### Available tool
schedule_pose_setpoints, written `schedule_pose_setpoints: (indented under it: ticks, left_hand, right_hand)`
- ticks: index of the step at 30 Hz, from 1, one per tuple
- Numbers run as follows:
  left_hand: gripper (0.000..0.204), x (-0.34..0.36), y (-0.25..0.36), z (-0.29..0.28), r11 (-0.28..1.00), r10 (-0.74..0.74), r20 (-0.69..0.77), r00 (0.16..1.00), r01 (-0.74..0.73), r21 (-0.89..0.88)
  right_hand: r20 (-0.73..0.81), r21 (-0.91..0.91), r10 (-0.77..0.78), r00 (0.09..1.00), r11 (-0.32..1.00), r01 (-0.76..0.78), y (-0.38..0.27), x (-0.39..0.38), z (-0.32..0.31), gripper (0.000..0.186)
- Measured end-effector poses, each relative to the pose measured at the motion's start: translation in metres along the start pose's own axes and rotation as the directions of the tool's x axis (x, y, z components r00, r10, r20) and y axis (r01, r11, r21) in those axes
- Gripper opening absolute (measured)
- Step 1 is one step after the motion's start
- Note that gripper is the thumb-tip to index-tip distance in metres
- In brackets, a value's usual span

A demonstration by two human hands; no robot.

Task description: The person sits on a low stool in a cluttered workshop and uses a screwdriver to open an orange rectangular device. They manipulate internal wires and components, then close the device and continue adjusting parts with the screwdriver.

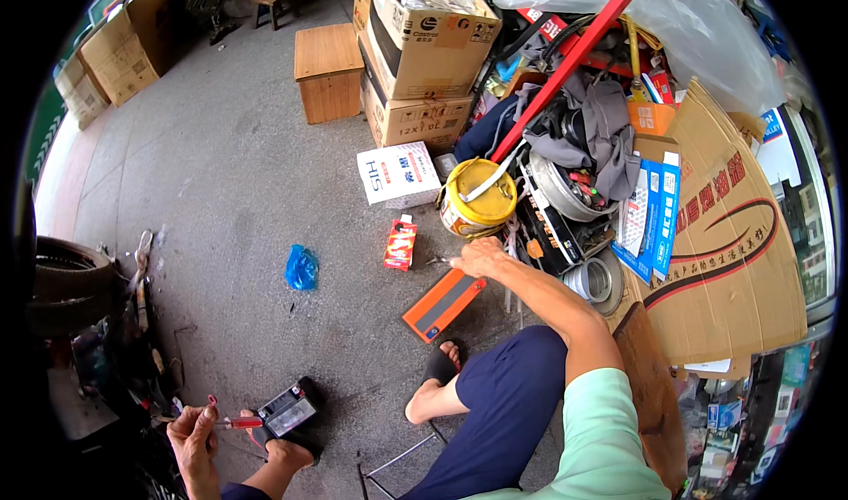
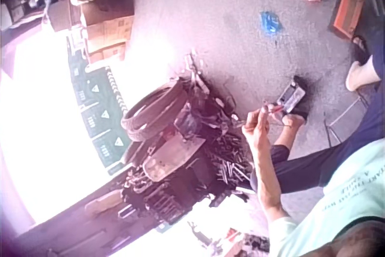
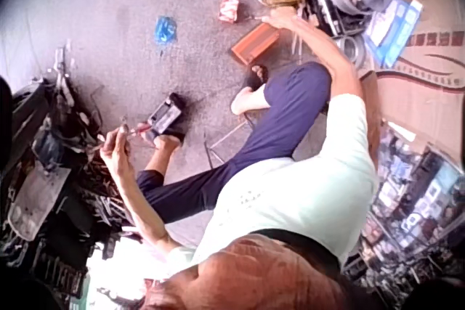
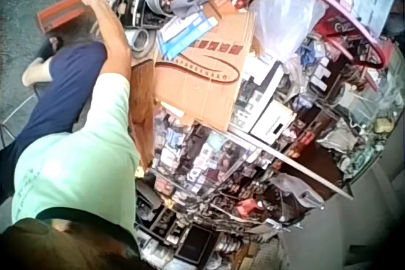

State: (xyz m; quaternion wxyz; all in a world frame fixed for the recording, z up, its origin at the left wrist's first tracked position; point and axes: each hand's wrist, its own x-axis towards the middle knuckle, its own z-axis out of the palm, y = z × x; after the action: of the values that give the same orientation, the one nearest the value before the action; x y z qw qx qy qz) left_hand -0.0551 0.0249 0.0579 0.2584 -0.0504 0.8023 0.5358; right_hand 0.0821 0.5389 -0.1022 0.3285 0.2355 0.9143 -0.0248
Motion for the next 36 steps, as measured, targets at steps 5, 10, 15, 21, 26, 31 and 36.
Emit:
schedule_pose_setpoints:
  ticks: [5, 10, 15, 21, 26, 31, 36]
  left_hand:
    - [0.018, -0.001, 0.003, 0.0, 0.998, -0.019, 0.01, 1.0, 0.02, -0.068]
    - [0.027, -0.003, -0.005, -0.003, 0.997, -0.02, -0.019, 1.0, 0.019, -0.074]
    - [0.029, -0.007, -0.005, -0.001, 0.992, 0.034, 0.015, 0.999, -0.032, -0.123]
    - [0.014, -0.02, 0.009, -0.005, 0.996, 0.011, 0.116, 0.993, -0.001, -0.092]
    - [0.025, -0.016, 0.001, 0.0, 0.994, -0.018, 0.057, 0.998, 0.024, -0.109]
    - [0.02, -0.019, -0.013, -0.003, 0.976, 0.014, 0.061, 0.998, -0.001, -0.216]
    - [0.017, -0.019, -0.016, -0.013, 0.923, -0.06, 0.108, 0.992, 0.096, -0.373]
  right_hand:
    - [0.337, 0.623, 0.237, 0.911, 0.669, -0.405, 0.013, 0.017, 0.038, 0.068]
    - [0.39, 0.64, 0.336, 0.858, 0.57, -0.514, 0.004, 0.019, 0.054, 0.079]
    - [0.389, 0.641, 0.332, 0.86, 0.573, -0.511, -0.013, 0.004, 0.05, 0.084]
    - [0.465, 0.676, 0.084, 0.882, 0.609, -0.414, -0.072, -0.014, 0.033, 0.076]
    - [0.424, 0.681, -0.017, 0.906, 0.666, -0.306, -0.13, -0.035, 0.028, 0.08]
    - [0.38, 0.763, -0.173, 0.908, 0.615, -0.202, -0.183, -0.053, 0.06, 0.083]
    - [0.318, 0.907, 0.037, 0.947, 0.28, -0.315, -0.192, -0.072, 0.095, 0.082]
